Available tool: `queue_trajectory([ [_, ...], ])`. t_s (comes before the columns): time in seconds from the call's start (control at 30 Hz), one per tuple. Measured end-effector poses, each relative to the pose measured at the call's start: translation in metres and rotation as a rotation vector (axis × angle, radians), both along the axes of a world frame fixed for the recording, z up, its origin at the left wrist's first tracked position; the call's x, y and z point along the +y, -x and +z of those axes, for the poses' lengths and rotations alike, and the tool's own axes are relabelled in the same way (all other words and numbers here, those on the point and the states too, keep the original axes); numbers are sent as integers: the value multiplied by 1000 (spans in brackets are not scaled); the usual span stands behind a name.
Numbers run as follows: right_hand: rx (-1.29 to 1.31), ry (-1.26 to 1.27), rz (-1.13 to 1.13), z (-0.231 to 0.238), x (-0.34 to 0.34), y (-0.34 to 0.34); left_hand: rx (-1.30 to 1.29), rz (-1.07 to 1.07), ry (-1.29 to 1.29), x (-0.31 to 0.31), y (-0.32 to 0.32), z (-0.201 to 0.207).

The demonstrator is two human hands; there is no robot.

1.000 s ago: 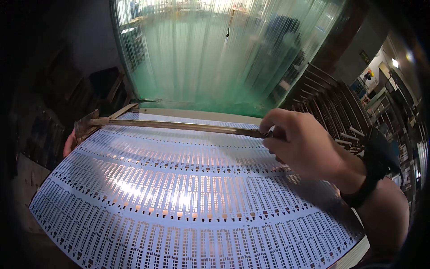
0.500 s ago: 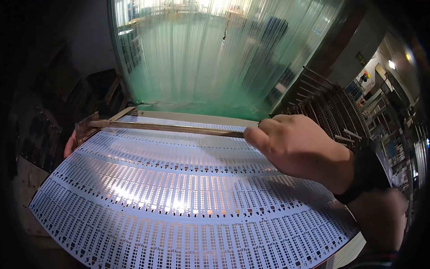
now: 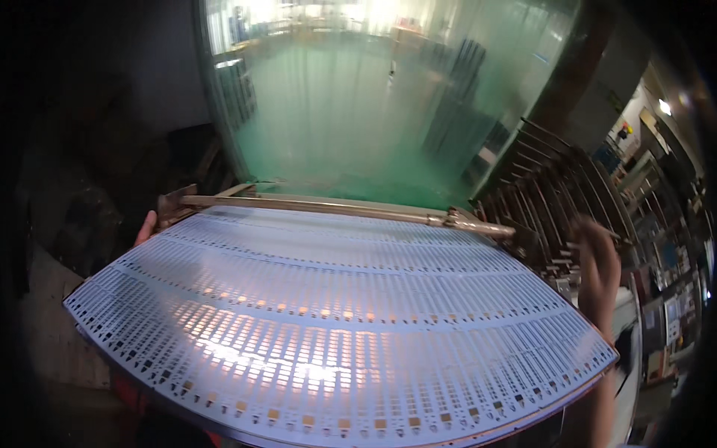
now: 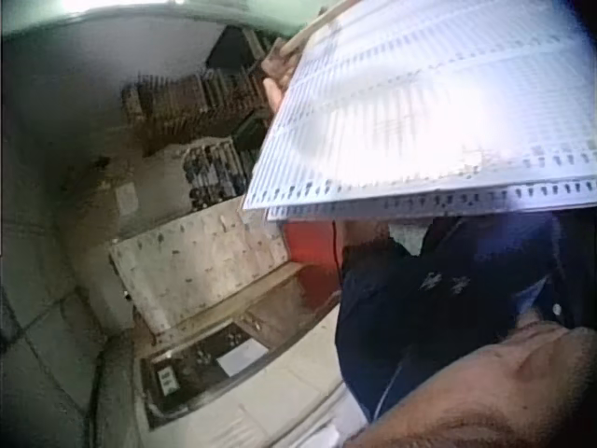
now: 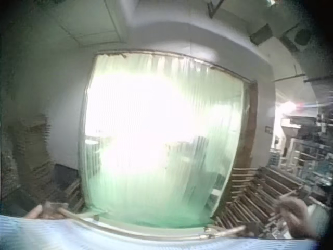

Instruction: Organizing and stacking printed circuit boards into a specialized storage rack in a manufacturing environment.

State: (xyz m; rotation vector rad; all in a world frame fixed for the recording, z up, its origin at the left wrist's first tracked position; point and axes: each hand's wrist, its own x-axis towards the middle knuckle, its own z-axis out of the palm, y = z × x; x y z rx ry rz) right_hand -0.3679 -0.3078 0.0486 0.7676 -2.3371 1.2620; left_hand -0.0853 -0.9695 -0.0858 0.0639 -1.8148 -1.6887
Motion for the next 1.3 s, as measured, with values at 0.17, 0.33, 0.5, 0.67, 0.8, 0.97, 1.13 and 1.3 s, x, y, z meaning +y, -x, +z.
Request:
queue_trajectory([
  [0.17, -93, 189, -143, -165, 73, 8, 61, -9, -21, 7, 18, -5],
  [0.33, -369, 327, -136, -199, 59, -14, 61, 74, 12, 7, 12, -4],
  [0.5, -418, 368, -148, -203, 70, -37, 83, 121, 23, 14, 19, -6],
  [0.67, -421, 374, -159, -201, 69, -45, 94, 177, 33, 13, 24, -15],
  [0.8, -465, 389, -139, -214, 61, -48, 74, 260, 69, 4, 9, -14],
  [0.97, -466, 406, -141, -212, 69, -55, 62, 359, 131, 4, 4, -21],
  [1.13, -386, 422, -77, -226, 81, -59, -138, 613, 794, 11, -13, -41],
  [1.3, -259, 128, -407, -243, 62, -90, -404, 693, 687, 85, -4, -25],
])
